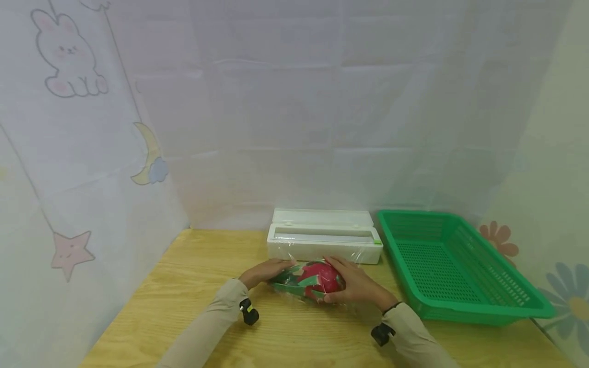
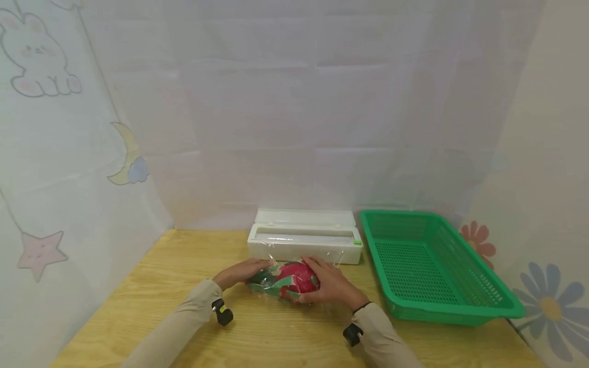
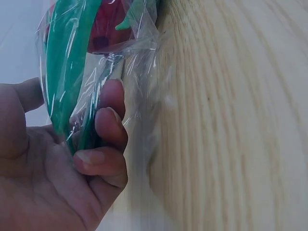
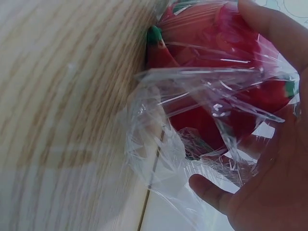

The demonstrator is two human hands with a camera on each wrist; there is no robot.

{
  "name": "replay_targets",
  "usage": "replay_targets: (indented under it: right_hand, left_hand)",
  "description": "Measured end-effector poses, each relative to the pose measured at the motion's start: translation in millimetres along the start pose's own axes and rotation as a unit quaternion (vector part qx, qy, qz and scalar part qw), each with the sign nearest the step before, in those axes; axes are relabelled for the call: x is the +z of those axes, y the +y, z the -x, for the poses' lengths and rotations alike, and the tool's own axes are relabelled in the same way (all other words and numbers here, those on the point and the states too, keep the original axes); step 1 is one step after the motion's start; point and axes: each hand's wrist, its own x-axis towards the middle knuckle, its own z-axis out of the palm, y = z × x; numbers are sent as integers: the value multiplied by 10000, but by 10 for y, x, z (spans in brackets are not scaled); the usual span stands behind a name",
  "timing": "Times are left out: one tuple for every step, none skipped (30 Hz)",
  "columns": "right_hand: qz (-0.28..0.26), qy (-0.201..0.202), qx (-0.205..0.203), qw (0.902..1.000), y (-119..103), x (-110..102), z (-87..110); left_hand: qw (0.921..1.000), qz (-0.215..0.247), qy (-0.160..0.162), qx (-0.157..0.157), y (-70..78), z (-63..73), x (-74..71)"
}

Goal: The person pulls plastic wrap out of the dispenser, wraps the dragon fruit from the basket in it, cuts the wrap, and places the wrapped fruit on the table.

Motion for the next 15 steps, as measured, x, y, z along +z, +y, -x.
replay_targets:
  right_hand:
    - [-10, 9, 4, 10000, -1, -1, -1]
    - [-16, 22, 3, 10000, 0, 0, -3]
    - [-26, 36, -15, 10000, 0, 1, -3]
    - [-39, 47, -31, 10000, 5, 5, -6]
    - [-53, 55, -54, 10000, 11, 9, -5]
    - [-84, 65, -80, 9999, 15, 14, -3]
    - [-120, 68, -107, 9998, 21, 20, -2]
    - [-144, 71, -141, 9998, 30, 28, -1]
    - [-173, 73, -167, 9997, 39, 35, -1]
    - [-208, 83, -187, 9996, 48, 42, -2]
    - [-239, 97, -207, 9995, 54, 47, -4]
    - [-279, 114, -222, 9993, 57, 51, -6]
    - [-315, 137, -234, 9991, 61, 55, -10]
    - [-337, 174, -249, 9990, 62, 56, -13]
    - [-364, 211, -252, 9988, 60, 57, -16]
  left_hand:
    - [10000, 7, 8, 24, -5, 5, -7]
    - [10000, 29, -1, 56, -9, 10, -14]
    - [9999, 66, -22, 99, -13, 16, -20]
    - [9999, 60, -29, 143, -18, 22, -25]
    - [9997, -3, -32, 237, -21, 29, -28]
    - [9994, -74, -34, 346, -22, 40, -29]
    - [9990, -131, -34, 422, -21, 49, -29]
    - [9985, -198, -18, 511, -19, 58, -26]
    - [9977, -297, 25, 606, -16, 68, -22]
    - [9968, -386, 72, 697, -9, 79, -20]
    - [9961, -423, 109, 771, -1, 91, -17]
    - [9955, -435, 156, 826, 10, 100, -15]
    - [9949, -462, 200, 874, 20, 103, -13]
    - [9939, -494, 261, 952, 30, 108, -14]
    - [9928, -533, 310, 1031, 40, 113, -18]
